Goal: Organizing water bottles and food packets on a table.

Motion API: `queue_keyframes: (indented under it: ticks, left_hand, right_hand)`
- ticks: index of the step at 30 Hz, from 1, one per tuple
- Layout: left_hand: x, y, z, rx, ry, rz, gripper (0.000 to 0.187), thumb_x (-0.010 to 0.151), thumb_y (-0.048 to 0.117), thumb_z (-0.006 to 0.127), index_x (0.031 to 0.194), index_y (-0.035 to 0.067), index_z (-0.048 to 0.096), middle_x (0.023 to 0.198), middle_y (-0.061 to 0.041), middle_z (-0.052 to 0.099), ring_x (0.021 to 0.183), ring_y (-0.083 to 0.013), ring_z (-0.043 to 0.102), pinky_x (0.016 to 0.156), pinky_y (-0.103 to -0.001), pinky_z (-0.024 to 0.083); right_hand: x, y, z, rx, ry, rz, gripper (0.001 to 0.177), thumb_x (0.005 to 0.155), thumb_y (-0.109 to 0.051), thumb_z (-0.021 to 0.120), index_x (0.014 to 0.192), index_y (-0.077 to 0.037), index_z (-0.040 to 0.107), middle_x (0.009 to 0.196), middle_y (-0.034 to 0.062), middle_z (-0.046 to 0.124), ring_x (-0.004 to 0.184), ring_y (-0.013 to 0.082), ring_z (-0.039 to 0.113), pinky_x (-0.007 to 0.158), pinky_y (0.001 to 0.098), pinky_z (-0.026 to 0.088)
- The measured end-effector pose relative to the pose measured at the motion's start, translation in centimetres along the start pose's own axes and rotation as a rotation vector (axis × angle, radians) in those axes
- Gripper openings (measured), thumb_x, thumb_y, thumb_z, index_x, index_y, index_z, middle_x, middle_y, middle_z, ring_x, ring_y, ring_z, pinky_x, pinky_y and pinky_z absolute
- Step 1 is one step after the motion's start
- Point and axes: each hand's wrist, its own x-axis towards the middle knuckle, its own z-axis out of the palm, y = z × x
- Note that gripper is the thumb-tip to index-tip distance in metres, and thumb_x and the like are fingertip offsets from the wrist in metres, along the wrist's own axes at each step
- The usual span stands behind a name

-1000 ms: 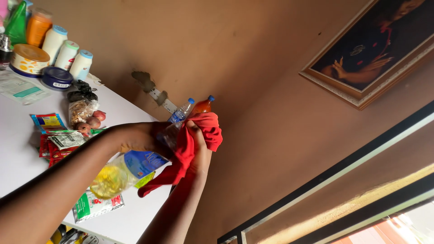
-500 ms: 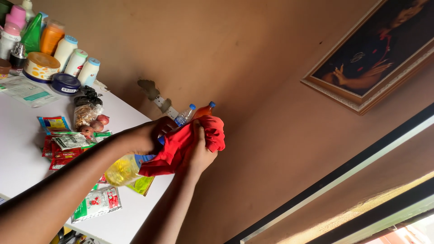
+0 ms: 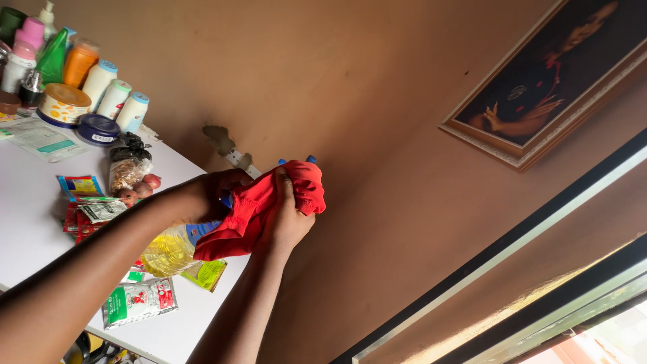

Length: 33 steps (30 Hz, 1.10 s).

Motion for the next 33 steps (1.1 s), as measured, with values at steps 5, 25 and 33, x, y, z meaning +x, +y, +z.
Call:
queue_keyframes:
  ticks: [5,25,33]
  left_hand:
    - [0.2,-0.9,-0.8,-0.159,-0.052,-0.007,0.073,0.061,-0.003,0.083,0.13,0.012,0.063,0.129,-0.003,0.074,0.119,-0.015,0.066,0.099,-0.031,0.051]
    - [-0.9,3.7,0.4,0.113,0.111,-0.047,0.056,0.083,0.004,0.074,0.136,0.014,0.058,0.125,-0.006,0.073,0.114,-0.0151,0.069,0.098,-0.031,0.051]
    - [-0.9,3.1,-0.3,-0.065,0.027,-0.016,0.065,0.076,-0.009,0.071,0.136,0.014,0.059,0.132,-0.002,0.07,0.12,-0.0126,0.066,0.102,-0.031,0.053]
  right_hand:
    - [-0.1,-0.5,-0.1,0.018,-0.084,-0.012,0.015,0.08,-0.012,0.081,0.091,-0.003,0.076,0.088,0.0024,0.075,0.08,0.0119,0.068,0.076,0.0287,0.055]
    - [-1.7,-0.6,1.0,-0.081,0.025,-0.231,0.013,0.082,-0.007,0.078,0.094,-0.003,0.074,0.089,0.0015,0.075,0.08,0.0112,0.069,0.077,0.0278,0.057]
    - [-0.5,0.0,-0.6,-0.032,-0.114,-0.172,0.015,0.084,-0.012,0.08,0.092,-0.001,0.074,0.089,0.0036,0.074,0.08,0.0123,0.068,0.076,0.0284,0.056]
